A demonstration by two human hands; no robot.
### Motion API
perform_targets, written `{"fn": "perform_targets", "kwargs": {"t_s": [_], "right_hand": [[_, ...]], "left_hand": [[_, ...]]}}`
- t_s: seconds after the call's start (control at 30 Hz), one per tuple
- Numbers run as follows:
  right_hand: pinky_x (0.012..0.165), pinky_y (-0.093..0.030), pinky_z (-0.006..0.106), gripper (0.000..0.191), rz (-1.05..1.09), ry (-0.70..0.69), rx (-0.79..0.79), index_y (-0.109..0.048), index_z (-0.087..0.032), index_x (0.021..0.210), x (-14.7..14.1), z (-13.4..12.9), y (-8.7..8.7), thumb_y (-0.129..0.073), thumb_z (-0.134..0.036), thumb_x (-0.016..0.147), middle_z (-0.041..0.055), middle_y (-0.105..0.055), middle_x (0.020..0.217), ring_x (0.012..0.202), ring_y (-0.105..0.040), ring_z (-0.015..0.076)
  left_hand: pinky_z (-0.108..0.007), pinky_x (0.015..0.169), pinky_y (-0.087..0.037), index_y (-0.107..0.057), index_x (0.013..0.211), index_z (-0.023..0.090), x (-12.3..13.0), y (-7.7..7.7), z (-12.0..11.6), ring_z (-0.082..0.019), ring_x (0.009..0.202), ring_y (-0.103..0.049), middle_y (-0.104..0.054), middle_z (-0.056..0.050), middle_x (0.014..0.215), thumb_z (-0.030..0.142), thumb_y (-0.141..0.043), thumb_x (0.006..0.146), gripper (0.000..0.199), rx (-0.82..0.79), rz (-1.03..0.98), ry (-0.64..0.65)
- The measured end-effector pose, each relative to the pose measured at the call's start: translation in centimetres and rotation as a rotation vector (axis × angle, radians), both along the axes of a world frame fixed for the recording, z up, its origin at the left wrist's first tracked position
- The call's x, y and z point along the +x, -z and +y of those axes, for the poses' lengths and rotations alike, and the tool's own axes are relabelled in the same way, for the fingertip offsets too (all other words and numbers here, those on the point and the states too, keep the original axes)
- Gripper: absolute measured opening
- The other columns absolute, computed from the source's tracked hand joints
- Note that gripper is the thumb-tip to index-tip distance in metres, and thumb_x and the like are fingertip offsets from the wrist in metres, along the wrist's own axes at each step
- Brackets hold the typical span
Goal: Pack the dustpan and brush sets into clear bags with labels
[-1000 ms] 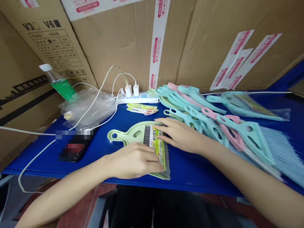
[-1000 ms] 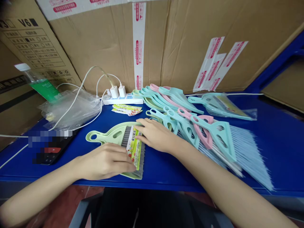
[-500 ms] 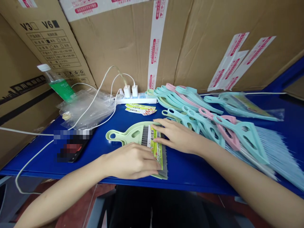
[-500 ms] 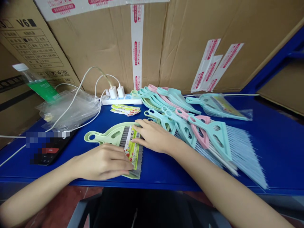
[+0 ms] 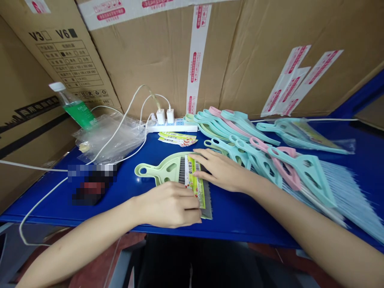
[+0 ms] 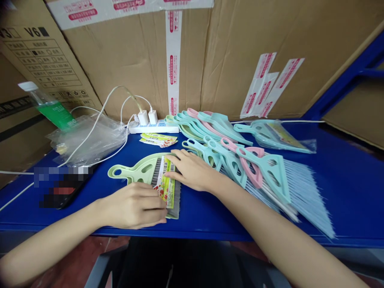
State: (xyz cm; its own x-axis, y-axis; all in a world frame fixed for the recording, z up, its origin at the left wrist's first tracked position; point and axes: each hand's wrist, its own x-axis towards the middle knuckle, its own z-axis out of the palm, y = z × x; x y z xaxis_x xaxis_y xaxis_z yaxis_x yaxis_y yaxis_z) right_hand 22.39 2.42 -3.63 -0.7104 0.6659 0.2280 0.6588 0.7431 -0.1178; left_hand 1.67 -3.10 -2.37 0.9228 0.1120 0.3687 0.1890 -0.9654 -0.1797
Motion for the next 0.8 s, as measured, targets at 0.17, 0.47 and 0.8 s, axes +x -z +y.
{"fn": "perform_targets", "kwargs": {"t_s": [0.17, 0.47, 0.8], "right_hand": [[0.099, -0.046, 0.053, 0.051, 0.020, 0.008, -0.018, -0.052, -0.015, 0.134, 0.0, 0.1, 0.2, -0.036, -0.048, 0.097, 0.0190, -0.053, 0.139, 0.124, -0.053, 0.0312], [0.100, -0.045, 0.056, 0.054, 0.047, 0.036, -0.055, -0.045, -0.018, 0.142, 0.1, -0.2, 0.3, -0.034, -0.047, 0.098, 0.0201, -0.046, 0.144, 0.128, -0.050, 0.0338], [0.092, -0.049, 0.056, 0.065, 0.366, 0.277, -0.069, -0.024, -0.018, 0.152, -0.2, -1.2, -1.0, -0.034, -0.048, 0.095, 0.0156, -0.063, 0.115, 0.109, -0.060, 0.0321]], "left_hand": [[-0.026, 0.050, -0.037, -0.063, 0.069, 0.016, 0.5, 0.4, 0.0, -0.011, 0.055, -0.048, -0.056, 0.003, 0.060, 0.012, -0.051, 0.092, 0.027, 0.128, -0.083, 0.027], [-0.025, 0.052, -0.035, -0.058, 0.068, 0.017, 0.6, 0.5, 0.1, -0.010, 0.057, -0.046, -0.051, 0.004, 0.062, 0.010, -0.053, 0.090, 0.023, 0.189, -0.079, 0.032], [-0.026, 0.052, -0.035, -0.050, 0.067, 0.018, 0.6, 0.1, 0.5, -0.010, 0.056, -0.046, -0.050, 0.005, 0.061, 0.009, -0.046, 0.093, 0.028, 0.235, -0.129, -0.109]]}}
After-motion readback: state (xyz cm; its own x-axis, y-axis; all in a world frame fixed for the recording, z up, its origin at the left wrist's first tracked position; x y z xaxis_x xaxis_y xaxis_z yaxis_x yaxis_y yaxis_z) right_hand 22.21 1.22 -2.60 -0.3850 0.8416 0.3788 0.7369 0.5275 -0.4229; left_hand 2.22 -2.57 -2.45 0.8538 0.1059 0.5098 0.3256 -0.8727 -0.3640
